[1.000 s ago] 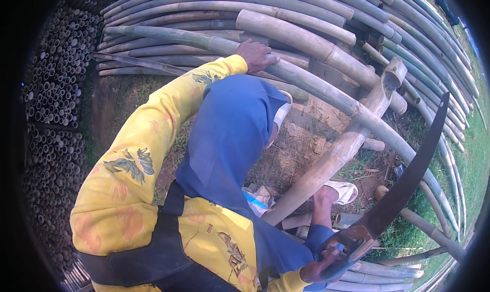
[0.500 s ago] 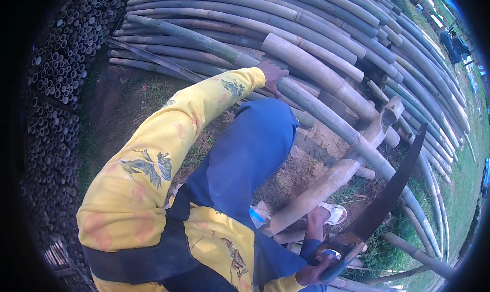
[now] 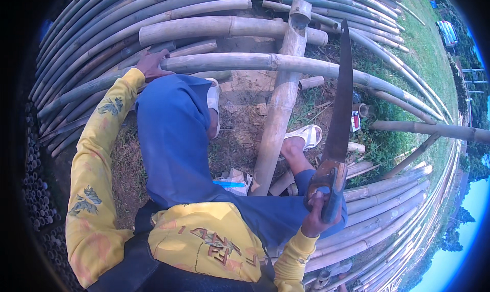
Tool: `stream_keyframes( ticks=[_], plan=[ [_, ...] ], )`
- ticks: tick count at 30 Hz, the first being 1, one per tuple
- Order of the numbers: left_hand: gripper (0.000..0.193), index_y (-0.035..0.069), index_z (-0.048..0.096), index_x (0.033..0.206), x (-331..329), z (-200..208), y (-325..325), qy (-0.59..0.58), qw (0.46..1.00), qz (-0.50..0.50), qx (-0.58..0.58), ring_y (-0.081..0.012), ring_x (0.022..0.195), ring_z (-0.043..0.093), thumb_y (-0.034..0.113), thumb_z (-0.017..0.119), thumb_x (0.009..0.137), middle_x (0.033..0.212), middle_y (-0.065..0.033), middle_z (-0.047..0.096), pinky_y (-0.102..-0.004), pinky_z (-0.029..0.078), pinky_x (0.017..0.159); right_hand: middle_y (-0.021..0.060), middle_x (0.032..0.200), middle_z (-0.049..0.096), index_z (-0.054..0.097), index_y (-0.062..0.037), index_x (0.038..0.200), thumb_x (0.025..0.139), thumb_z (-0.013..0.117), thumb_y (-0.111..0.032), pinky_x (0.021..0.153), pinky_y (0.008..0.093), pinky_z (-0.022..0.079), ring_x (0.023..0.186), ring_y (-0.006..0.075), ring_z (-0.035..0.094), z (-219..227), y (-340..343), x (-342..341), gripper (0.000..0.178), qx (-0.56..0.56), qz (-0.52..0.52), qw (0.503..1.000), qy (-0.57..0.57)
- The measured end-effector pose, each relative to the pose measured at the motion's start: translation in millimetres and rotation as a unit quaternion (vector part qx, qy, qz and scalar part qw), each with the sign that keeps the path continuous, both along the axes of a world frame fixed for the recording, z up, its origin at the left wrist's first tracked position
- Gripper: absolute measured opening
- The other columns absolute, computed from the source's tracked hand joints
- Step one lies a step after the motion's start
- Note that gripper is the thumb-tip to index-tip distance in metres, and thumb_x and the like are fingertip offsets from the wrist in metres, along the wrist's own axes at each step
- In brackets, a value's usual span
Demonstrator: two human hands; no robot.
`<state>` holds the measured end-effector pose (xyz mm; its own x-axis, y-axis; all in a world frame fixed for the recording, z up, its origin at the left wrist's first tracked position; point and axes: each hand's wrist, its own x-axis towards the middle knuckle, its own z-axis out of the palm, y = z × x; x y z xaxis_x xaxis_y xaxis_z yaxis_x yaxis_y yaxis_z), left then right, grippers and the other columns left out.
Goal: The person selects bamboo poles from a pile, positions them on a wooden support, and cuts them with a hand saw. The person repeats this process multiple times, stacking the cut pieces.
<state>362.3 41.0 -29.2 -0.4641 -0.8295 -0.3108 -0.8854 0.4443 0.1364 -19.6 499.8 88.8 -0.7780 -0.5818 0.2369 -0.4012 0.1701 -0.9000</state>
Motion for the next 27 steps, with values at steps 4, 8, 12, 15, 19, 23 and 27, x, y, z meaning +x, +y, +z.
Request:
stream_keyframes(
  ticks=[4,8,12,15,19,23,27],
  plan=[
    [0.083,0.003,0.061,0.116,-8,17,-34,0.007,0.991,0.002,0.135,-0.0368,0.111,0.063,0.072,0.077,0.071,0.117,-0.0212,0.066,-0.0460,0.045,0.101,0.0044,0.071,0.061,0.061,0.0032,0.094,0.088,0.067,0.006,0.058,0.0236,0.046,0.060,0.0111,0.058,1,-6,6,0.009,0.004,0.014,0.999,-0.034],
    [0.086,0.000,0.065,0.112,-56,6,-52,0.044,0.978,-0.037,0.203,-0.0349,0.112,0.061,0.071,0.080,0.067,0.117,-0.0208,0.066,-0.0445,0.046,0.098,0.0038,0.070,0.056,0.059,0.0025,0.090,0.090,0.064,0.006,0.059,0.0255,0.045,0.058,0.0114,0.053,5,-16,10,0.006,0.018,0.038,0.999,-0.026],
    [0.092,-0.002,0.066,0.121,-97,-11,-68,0.009,0.943,-0.044,0.330,-0.0398,0.127,0.055,0.072,0.076,0.068,0.132,-0.0238,0.062,-0.0510,0.041,0.107,0.0062,0.071,0.060,0.059,0.0025,0.091,0.088,0.066,0.006,0.059,0.0256,0.047,0.058,0.0119,0.055,6,-10,4,0.008,0.061,0.066,0.996,-0.022],
    [0.083,-0.005,0.066,0.121,-100,-18,-55,0.061,0.883,0.006,0.465,-0.0340,0.112,0.066,0.058,0.084,0.069,0.117,-0.0211,0.069,-0.0465,0.050,0.099,0.0077,0.073,0.063,0.060,0.0026,0.091,0.087,0.067,0.005,0.057,0.0247,0.046,0.058,0.0117,0.056,6,-6,6,0.009,0.076,0.048,0.994,-0.060],
    [0.081,-0.008,0.067,0.117,-106,-7,-39,0.060,0.901,0.040,0.428,-0.0314,0.104,0.069,0.048,0.088,0.063,0.107,-0.0189,0.072,-0.0423,0.052,0.096,0.0034,0.074,0.064,0.066,0.0049,0.104,0.086,0.069,0.006,0.056,0.0209,0.045,0.062,0.0075,0.057,-10,-5,-2,0.018,0.071,0.085,0.991,-0.071],
    [0.070,-0.005,0.070,0.110,-106,-4,-9,0.054,0.993,-0.035,0.100,-0.0360,0.094,0.071,0.046,0.083,0.063,0.098,-0.0218,0.073,-0.0442,0.056,0.089,0.0033,0.076,0.064,0.066,0.0039,0.102,0.089,0.069,0.004,0.058,0.0212,0.047,0.062,0.0071,0.057,-13,-25,2,0.014,0.081,0.077,0.985,-0.129],
    [0.064,0.004,0.064,0.116,-105,6,26,0.023,0.996,-0.005,-0.084,-0.0376,0.106,0.067,0.042,0.083,0.068,0.112,-0.0202,0.070,-0.0458,0.053,0.094,0.0030,0.077,0.064,0.065,0.0029,0.102,0.090,0.069,0.004,0.059,0.0220,0.048,0.063,0.0071,0.058,-17,-50,6,0.013,0.070,0.110,0.978,-0.163]
  ],
)
